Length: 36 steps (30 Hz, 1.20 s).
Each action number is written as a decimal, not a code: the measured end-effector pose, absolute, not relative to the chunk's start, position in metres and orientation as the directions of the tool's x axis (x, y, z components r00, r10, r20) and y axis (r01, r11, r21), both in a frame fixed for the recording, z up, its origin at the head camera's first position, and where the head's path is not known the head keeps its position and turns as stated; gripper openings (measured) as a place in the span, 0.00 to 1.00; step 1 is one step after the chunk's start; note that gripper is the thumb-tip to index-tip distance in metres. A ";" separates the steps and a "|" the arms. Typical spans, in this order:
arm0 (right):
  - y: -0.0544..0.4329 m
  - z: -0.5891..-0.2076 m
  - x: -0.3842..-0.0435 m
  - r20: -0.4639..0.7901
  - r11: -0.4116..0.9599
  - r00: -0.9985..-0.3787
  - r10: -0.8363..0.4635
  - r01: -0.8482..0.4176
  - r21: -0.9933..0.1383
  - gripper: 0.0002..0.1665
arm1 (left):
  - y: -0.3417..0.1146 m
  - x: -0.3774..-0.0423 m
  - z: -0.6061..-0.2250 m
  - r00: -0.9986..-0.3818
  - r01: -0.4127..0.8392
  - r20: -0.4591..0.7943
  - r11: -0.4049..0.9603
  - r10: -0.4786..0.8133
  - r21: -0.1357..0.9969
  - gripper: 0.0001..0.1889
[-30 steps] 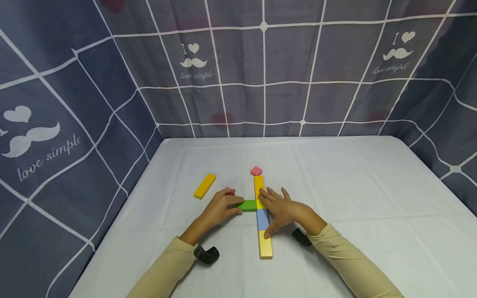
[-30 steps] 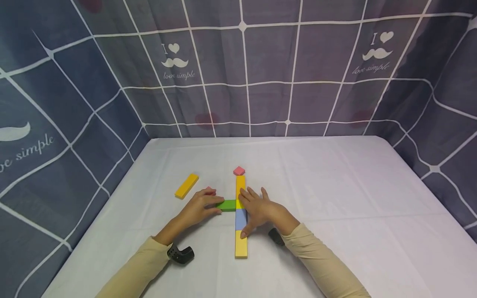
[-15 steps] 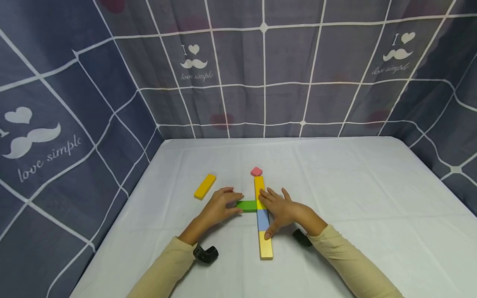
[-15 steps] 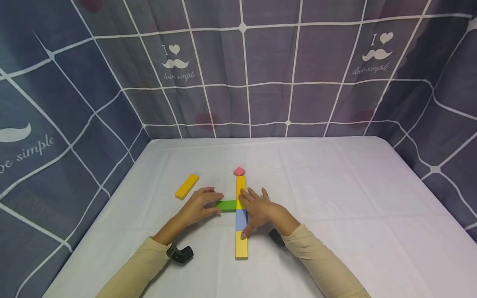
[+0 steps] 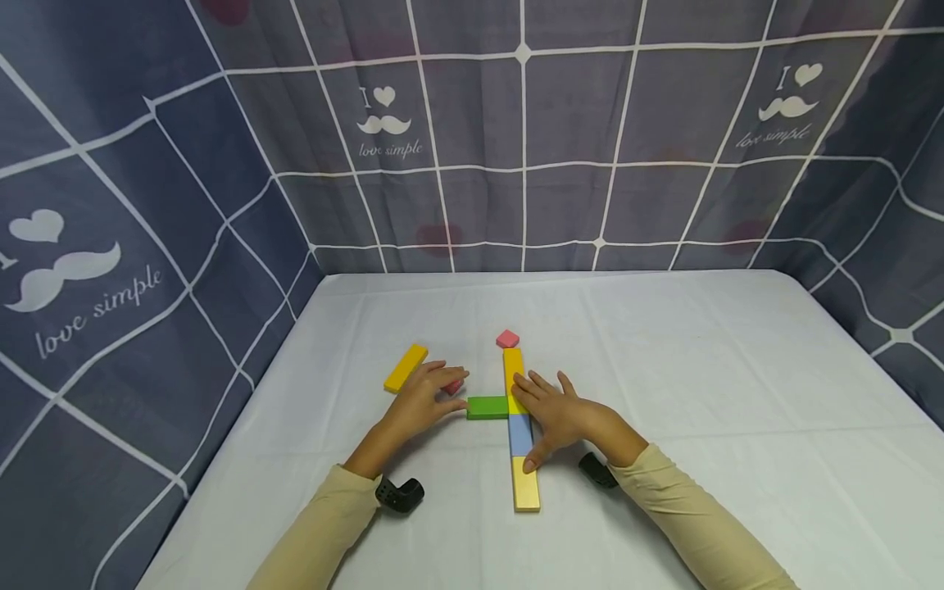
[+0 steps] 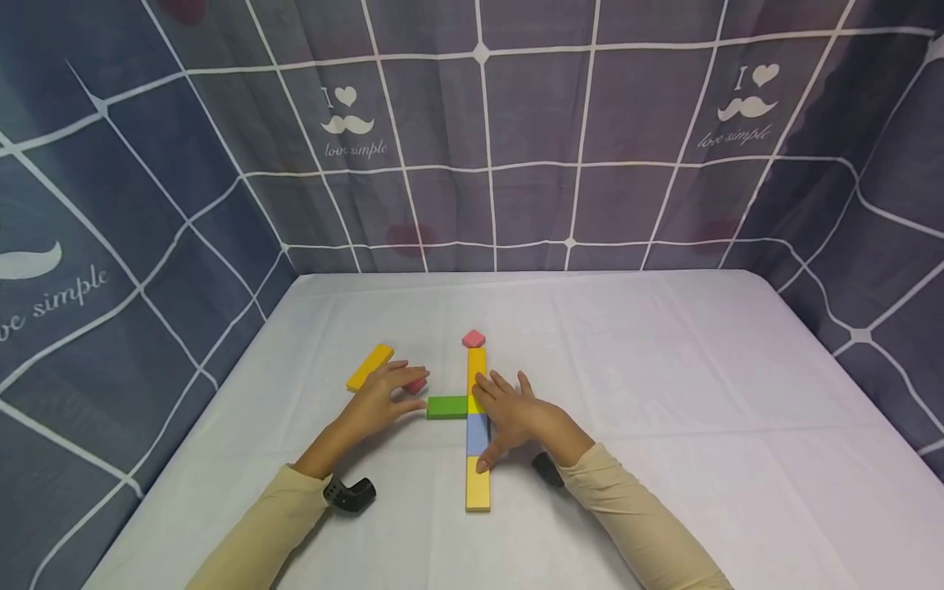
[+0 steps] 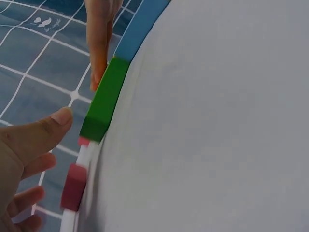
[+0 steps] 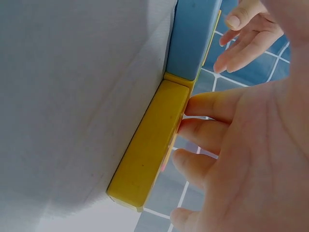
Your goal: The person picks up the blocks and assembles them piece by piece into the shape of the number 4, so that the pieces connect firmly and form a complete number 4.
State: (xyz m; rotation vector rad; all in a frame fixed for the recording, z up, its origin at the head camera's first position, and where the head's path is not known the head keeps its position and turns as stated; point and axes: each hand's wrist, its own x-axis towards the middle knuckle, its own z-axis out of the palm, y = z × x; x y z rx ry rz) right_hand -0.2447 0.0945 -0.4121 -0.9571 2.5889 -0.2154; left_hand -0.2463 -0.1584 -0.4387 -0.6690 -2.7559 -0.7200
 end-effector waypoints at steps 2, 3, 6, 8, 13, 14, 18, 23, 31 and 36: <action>0.094 -0.412 -0.245 -0.287 0.755 -0.698 -0.656 -0.599 -0.267 0.71 | -0.163 -0.247 -0.436 -0.870 0.479 0.334 0.777 0.362 0.407 0.26; 0.094 -0.413 -0.245 -0.287 0.754 -0.697 -0.657 -0.600 -0.268 0.71 | -0.165 -0.248 -0.435 -0.872 0.475 0.340 0.779 0.352 0.410 0.26; 0.094 -0.412 -0.245 -0.286 0.751 -0.695 -0.660 -0.603 -0.268 0.71 | -0.170 -0.250 -0.434 -0.877 0.460 0.348 0.787 0.330 0.412 0.25; 0.094 -0.412 -0.245 -0.285 0.750 -0.694 -0.661 -0.603 -0.272 0.71 | -0.171 -0.251 -0.435 -0.888 0.444 0.324 0.795 0.328 0.413 0.24; 0.095 -0.412 -0.244 -0.284 0.749 -0.694 -0.662 -0.598 -0.285 0.71 | -0.171 -0.252 -0.438 -0.902 0.425 0.254 0.820 0.349 0.382 0.24; 0.095 -0.412 -0.244 -0.284 0.749 -0.694 -0.662 -0.597 -0.287 0.71 | -0.171 -0.252 -0.438 -0.904 0.423 0.244 0.825 0.352 0.374 0.24; 0.095 -0.412 -0.244 -0.285 0.750 -0.695 -0.660 -0.596 -0.286 0.70 | -0.171 -0.250 -0.438 -0.903 0.423 0.223 0.845 0.367 0.328 0.23; 0.095 -0.412 -0.244 -0.283 0.748 -0.693 -0.663 -0.600 -0.283 0.70 | -0.171 -0.249 -0.436 -0.878 0.463 0.249 0.859 0.409 0.219 0.16; 0.096 -0.411 -0.244 -0.283 0.748 -0.693 -0.663 -0.600 -0.283 0.71 | -0.172 -0.243 -0.427 -0.807 0.542 0.321 0.837 0.495 0.072 0.08; 0.096 -0.412 -0.245 -0.281 0.748 -0.694 -0.663 -0.599 -0.286 0.71 | -0.171 -0.241 -0.424 -0.832 0.530 0.265 0.839 0.486 0.125 0.11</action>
